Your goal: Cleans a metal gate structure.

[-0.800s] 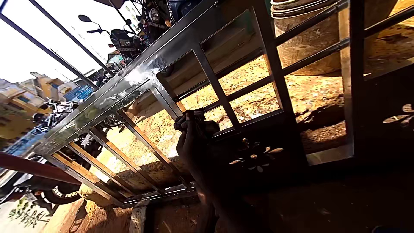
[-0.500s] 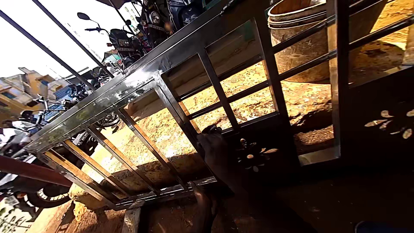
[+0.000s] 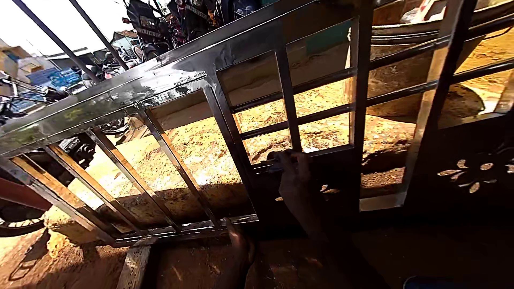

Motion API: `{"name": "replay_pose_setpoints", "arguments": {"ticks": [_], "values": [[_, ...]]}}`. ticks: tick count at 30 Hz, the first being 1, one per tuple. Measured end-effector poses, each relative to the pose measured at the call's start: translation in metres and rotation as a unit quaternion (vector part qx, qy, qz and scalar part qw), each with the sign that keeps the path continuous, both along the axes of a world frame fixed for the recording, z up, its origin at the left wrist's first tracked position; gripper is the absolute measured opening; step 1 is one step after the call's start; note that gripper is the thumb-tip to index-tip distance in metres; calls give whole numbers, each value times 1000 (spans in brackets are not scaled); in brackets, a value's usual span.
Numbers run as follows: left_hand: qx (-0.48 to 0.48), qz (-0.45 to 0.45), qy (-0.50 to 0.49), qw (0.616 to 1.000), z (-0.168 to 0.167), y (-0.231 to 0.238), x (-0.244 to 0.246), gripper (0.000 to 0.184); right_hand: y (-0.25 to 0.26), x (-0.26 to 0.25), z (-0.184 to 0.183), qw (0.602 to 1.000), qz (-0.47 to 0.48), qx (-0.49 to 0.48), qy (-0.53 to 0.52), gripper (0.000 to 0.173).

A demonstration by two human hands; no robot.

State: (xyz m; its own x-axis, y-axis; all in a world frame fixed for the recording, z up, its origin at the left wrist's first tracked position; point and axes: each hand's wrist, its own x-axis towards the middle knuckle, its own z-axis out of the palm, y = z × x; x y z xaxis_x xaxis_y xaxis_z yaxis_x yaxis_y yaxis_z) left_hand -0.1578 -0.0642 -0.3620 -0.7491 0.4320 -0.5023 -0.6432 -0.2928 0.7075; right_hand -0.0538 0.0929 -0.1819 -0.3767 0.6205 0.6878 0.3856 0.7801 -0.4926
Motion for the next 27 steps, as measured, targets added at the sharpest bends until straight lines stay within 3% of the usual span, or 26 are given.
{"name": "replay_pose_setpoints", "arguments": {"ticks": [2,4,9,11,13,16,20,23,25,27], "values": [[1,9,1,1000,1,1,0,106,-4,3,-1,998,-26,-62,-1,57],[7,5,7,1000,1,0,-2,104,-11,-1,-5,995,-44,-88,18,50],[27,7,14,1000,4,1,-1,101,-59,-68,-15,995,-70,72,8,23],[14,12,15,1000,4,1,-3,101,-41,-66,-23,991,-53,112,48,14],[8,7,13,1000,2,1,-3,102,-11,-46,-43,985,-10,140,98,15],[7,-3,-1,1000,-2,-1,-6,107,25,-7,-60,977,-47,118,169,15],[22,3,0,1000,-2,-3,-6,105,22,5,-37,972,-113,31,203,20],[11,0,-1,1000,0,-3,-4,105,-10,-18,-11,977,-21,-1,213,23],[11,-8,-1,1000,-2,-5,-4,108,-34,-51,-12,981,35,16,192,26],[19,-15,-7,1000,-4,-8,-3,110,-45,-82,-17,978,19,51,201,26]]}}
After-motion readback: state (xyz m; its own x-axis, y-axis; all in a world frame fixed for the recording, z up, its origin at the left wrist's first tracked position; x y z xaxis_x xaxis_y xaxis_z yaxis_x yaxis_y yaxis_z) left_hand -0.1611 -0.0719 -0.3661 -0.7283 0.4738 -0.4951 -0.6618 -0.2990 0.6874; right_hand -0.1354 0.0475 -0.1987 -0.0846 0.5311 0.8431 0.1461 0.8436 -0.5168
